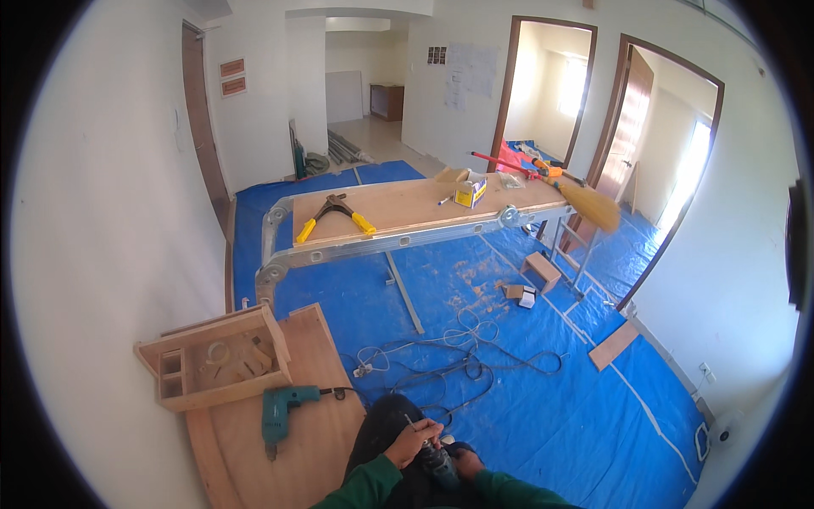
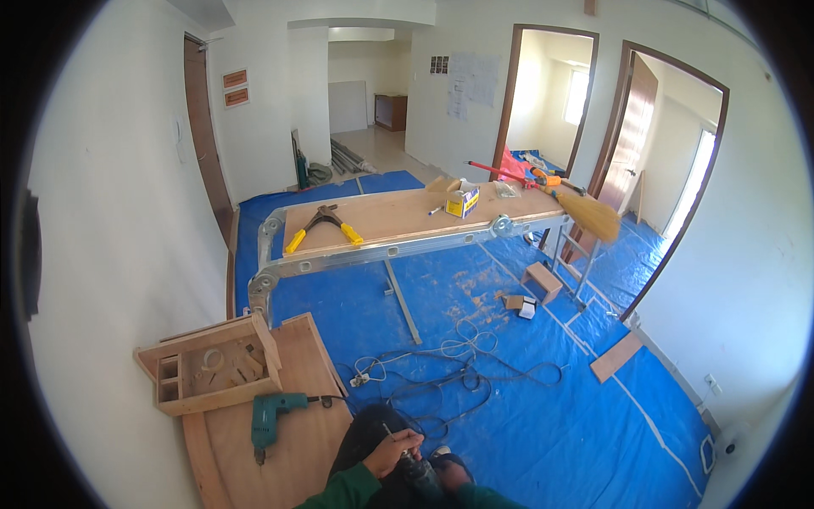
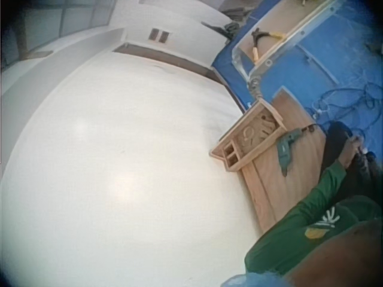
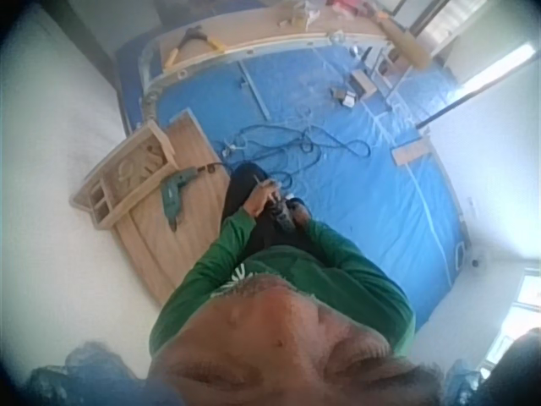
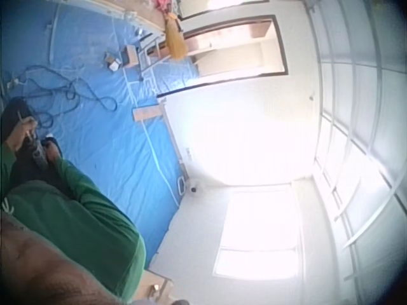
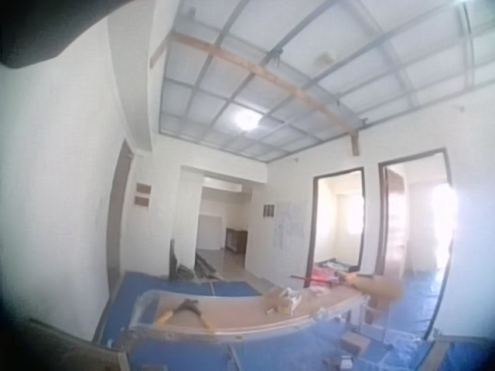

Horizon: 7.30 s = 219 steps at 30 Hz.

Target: The person is assembling a corded drill by attaching a drill bit to the chuck and tightening it. They handle the drill and bit with both hands, occasionally adjusting the chuck and checking the fit.

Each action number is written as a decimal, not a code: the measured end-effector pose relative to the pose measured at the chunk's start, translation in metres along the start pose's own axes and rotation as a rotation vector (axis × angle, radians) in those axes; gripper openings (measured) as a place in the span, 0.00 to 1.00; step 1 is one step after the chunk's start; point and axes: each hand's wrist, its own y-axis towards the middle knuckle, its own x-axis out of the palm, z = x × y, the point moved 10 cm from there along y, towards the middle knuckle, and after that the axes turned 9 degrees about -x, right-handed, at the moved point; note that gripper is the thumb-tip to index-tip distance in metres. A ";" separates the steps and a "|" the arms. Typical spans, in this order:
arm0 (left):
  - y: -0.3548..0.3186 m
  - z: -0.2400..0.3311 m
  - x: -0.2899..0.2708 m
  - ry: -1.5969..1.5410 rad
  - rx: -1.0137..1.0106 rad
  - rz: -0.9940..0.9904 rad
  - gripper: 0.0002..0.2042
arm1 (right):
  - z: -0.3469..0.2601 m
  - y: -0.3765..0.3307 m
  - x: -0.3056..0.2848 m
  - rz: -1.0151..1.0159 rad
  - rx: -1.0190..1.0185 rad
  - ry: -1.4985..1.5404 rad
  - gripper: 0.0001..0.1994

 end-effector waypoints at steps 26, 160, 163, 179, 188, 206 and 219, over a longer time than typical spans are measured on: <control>0.001 -0.002 0.002 -0.018 -0.005 -0.013 0.09 | 0.015 0.002 0.006 -0.060 0.068 -0.037 0.29; 0.008 -0.002 0.002 0.030 0.002 0.002 0.11 | 0.029 0.006 0.009 -0.005 0.085 -0.119 0.25; 0.008 -0.002 0.002 0.031 0.000 0.004 0.11 | 0.028 0.006 0.010 -0.077 0.132 -0.105 0.27; 0.009 -0.004 0.001 0.022 -0.012 0.003 0.11 | 0.027 0.005 0.009 -0.060 0.132 -0.091 0.27; 0.006 -0.001 0.005 0.034 -0.013 0.000 0.12 | 0.040 0.007 0.012 -0.046 0.150 -0.099 0.26; -0.020 0.034 -0.034 -0.449 0.271 -0.090 0.19 | 0.027 -0.015 -0.083 0.235 0.230 1.065 0.12; -0.100 0.068 -0.094 -0.702 0.437 -0.225 0.19 | -0.169 -0.079 -0.168 0.033 -0.114 0.606 0.13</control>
